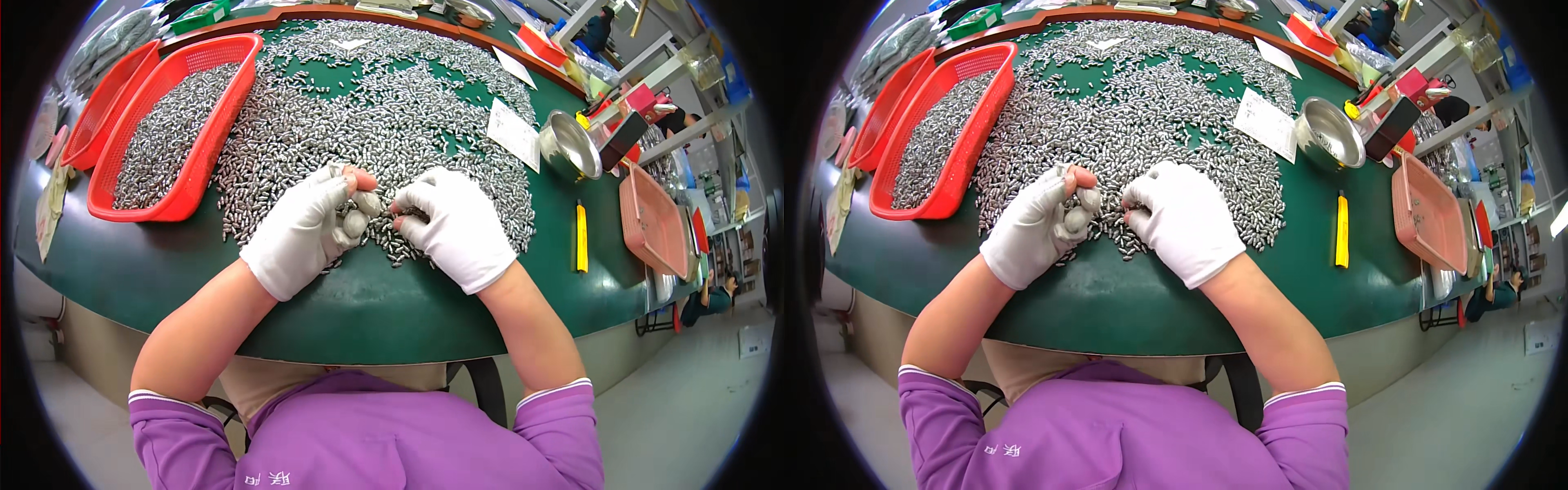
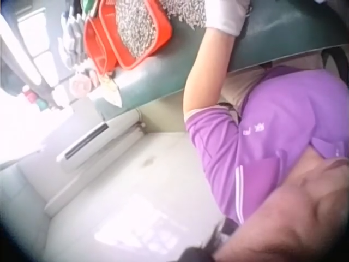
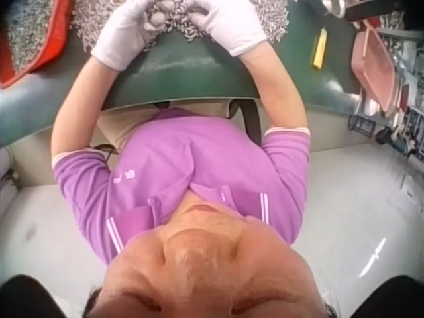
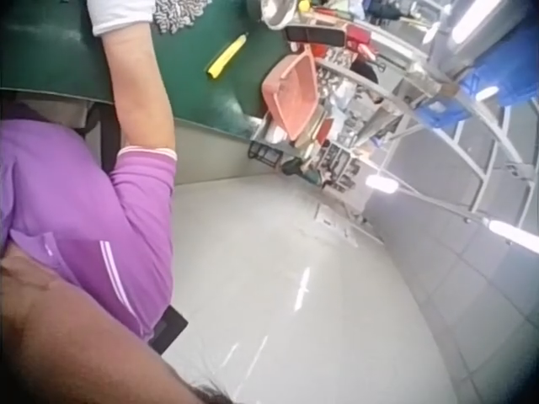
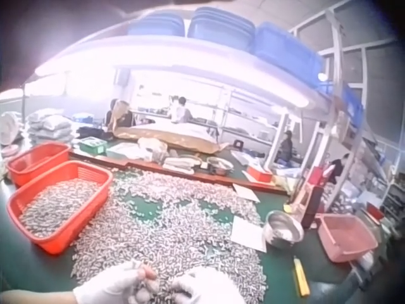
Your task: Sorting small metal components on a workbench in a factory setting.
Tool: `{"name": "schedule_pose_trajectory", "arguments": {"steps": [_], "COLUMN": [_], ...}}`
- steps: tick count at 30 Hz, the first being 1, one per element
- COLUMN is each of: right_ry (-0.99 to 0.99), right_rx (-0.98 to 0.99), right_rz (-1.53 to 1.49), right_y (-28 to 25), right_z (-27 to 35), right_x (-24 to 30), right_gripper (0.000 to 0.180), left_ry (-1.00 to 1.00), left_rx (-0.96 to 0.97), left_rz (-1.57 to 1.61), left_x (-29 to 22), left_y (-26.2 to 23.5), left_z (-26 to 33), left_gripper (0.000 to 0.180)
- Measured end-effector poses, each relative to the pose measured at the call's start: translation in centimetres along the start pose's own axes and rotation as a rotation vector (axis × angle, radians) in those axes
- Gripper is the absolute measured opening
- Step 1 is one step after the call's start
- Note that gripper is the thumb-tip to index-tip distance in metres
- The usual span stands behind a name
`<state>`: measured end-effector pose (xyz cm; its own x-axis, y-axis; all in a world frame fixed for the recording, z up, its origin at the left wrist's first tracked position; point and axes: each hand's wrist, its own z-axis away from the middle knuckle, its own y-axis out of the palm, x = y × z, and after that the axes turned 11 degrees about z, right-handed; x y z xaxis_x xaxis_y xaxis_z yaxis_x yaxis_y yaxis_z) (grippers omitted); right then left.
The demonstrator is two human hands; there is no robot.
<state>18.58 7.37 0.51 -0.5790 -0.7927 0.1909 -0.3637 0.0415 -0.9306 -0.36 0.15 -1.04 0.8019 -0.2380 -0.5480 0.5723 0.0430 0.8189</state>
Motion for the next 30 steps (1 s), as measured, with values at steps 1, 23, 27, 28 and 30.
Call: {"name": "schedule_pose_trajectory", "arguments": {"steps": [1, 23, 27, 28, 30], "right_ry": [-0.01, 0.036, 0.024, -0.021, -0.033], "right_rx": [-0.004, -0.105, 0.112, 0.191, 0.176], "right_rz": [0.018, -0.192, -0.039, -0.004, -0.003], "right_y": [0.1, -1.8, -2.0, -2.1, -1.9], "right_z": [-0.1, -0.5, 0.0, 0.1, 0.1], "right_x": [0.1, -1.1, -2.4, -2.5, -2.1], "right_gripper": [0.013, 0.018, 0.013, 0.014, 0.012], "left_ry": [-0.004, -0.129, -0.105, -0.108, -0.097], "left_rx": [0.01, -0.031, -0.061, -0.057, -0.024], "left_rz": [0.001, -0.201, -0.223, -0.224, -0.264], "left_x": [-0.1, 0.0, 0.1, 0.1, 0.1], "left_y": [0.0, 1.6, 1.5, 1.5, 1.5], "left_z": [0.0, 0.7, 0.8, 0.8, 0.8], "left_gripper": [0.019, 0.013, 0.013, 0.013, 0.014]}}
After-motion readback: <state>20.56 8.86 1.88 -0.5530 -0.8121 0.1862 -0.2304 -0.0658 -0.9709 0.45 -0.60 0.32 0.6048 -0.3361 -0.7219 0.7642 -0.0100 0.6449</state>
